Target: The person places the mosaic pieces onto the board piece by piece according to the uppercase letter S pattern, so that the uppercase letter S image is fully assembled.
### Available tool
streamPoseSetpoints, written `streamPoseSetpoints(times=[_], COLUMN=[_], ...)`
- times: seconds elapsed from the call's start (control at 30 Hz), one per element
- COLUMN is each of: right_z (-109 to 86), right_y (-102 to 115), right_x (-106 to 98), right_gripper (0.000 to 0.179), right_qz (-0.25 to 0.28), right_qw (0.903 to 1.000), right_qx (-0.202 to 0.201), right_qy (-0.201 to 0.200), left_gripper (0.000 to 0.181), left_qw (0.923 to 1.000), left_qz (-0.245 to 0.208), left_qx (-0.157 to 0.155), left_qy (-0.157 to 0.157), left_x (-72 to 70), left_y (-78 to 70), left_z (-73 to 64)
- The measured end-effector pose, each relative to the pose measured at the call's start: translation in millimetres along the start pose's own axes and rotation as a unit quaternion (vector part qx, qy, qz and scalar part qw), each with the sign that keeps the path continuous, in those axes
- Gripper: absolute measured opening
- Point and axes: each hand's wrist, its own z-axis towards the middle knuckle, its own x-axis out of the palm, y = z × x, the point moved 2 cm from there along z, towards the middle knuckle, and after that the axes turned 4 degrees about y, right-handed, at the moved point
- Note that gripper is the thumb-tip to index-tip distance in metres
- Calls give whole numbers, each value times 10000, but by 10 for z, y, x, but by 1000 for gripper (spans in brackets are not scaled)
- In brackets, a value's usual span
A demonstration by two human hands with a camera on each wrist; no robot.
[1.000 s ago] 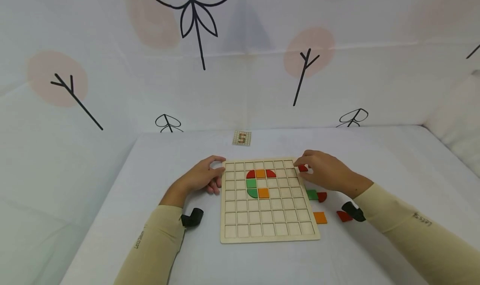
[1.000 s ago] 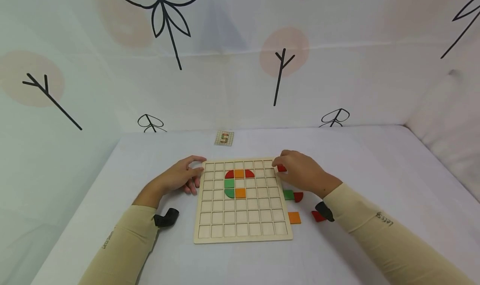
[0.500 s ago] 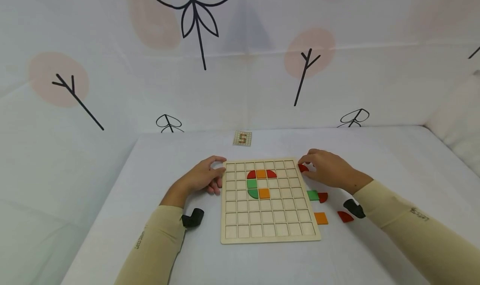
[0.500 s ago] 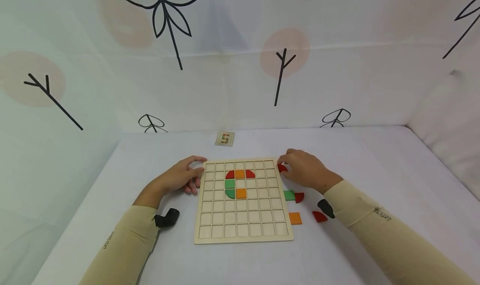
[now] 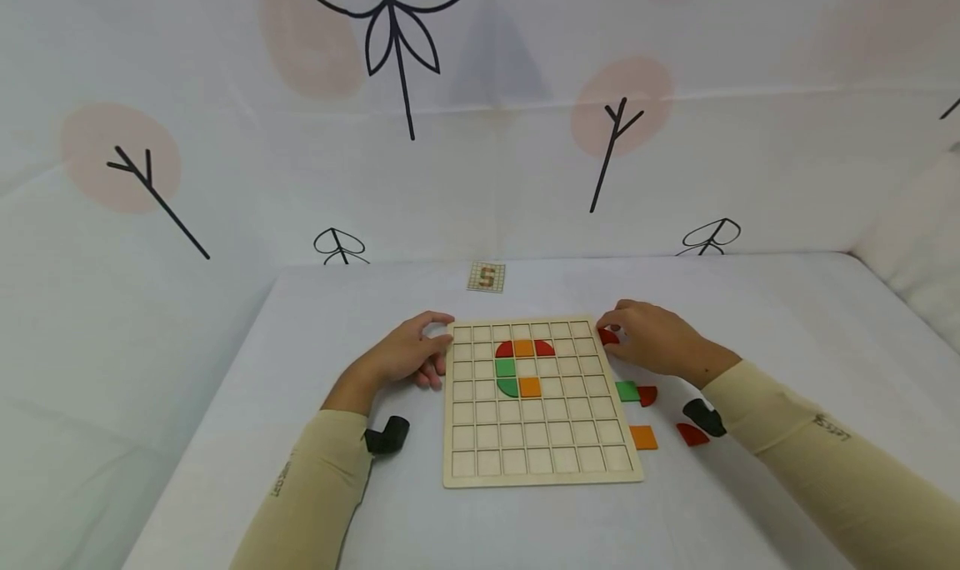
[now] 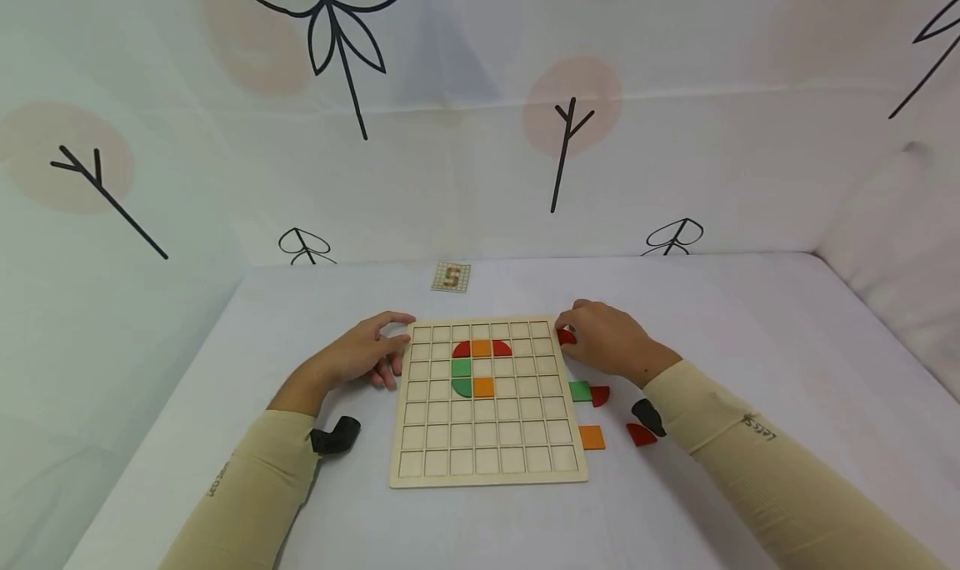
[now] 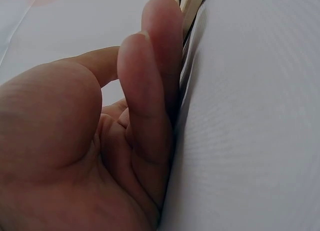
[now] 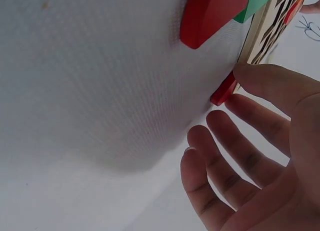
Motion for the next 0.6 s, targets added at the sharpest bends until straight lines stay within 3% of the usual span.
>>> streamPoseSetpoints(times=[0.6], right_z=[-22], right_y=[-33], right_x=[40], right_gripper=[33], right_qz=[2], right_qw=[10000], right_qx=[5], right_qy=[-75], left_gripper=[46], left_qw=[9999], left_qz=[100], left_qx=[-77], left_qy=[-103], left_x=[16], left_y=[-7], left_z=[-5])
